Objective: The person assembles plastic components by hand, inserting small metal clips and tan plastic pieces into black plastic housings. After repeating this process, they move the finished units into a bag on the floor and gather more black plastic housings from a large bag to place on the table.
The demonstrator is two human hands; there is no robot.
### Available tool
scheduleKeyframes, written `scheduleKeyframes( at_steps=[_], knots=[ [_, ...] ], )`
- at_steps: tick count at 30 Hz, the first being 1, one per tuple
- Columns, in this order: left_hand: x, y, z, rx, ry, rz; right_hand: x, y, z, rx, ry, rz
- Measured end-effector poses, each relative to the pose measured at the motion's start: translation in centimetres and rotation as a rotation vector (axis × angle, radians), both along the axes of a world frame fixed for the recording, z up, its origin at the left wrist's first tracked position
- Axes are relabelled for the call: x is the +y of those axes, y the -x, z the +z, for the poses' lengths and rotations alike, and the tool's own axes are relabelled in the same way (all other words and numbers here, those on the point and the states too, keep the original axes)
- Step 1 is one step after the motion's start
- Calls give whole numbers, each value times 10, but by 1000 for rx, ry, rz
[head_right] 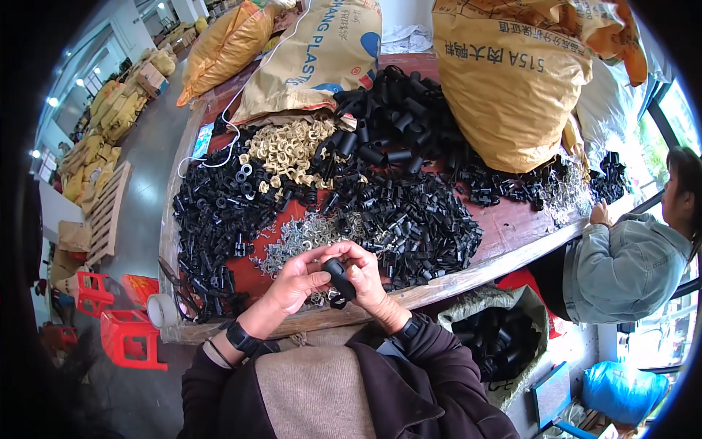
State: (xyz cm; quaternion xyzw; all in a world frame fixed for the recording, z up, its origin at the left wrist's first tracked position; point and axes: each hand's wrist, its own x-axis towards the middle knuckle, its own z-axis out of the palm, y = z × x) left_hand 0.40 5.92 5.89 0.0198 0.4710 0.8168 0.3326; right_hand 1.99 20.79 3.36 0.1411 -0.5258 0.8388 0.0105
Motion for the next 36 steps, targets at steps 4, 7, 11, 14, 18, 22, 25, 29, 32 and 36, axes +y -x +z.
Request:
scheduleKeyframes(
  at_steps=[4,7,11,14,18,22,25,29,32,36],
  knots=[
    [6,-5,4,22,14,-13,4,-4,6,13,135,10],
    [10,-7,5,20,20,-15,6,-7,8,-7,60,-11],
    [9,-6,1,4,39,-23,4,-7,6,-54,103,1],
    [1,3,-5,23,78,-54,4,-5,3,-72,91,69],
    [-16,24,-10,563,565,-158,1,0,7,-64,-26,215],
    [-19,30,-11,472,279,124,-10,-2,13,-68,-64,340],
    [-6,29,4,318,86,-58,-15,6,7,-69,-87,427],
    [-2,32,6,269,27,-45,-17,14,0,-84,-58,425],
    [-3,36,6,291,25,0,-20,19,4,-89,-81,436],
    [-5,39,0,323,39,1,-24,20,1,-62,-105,410]
  ],
)
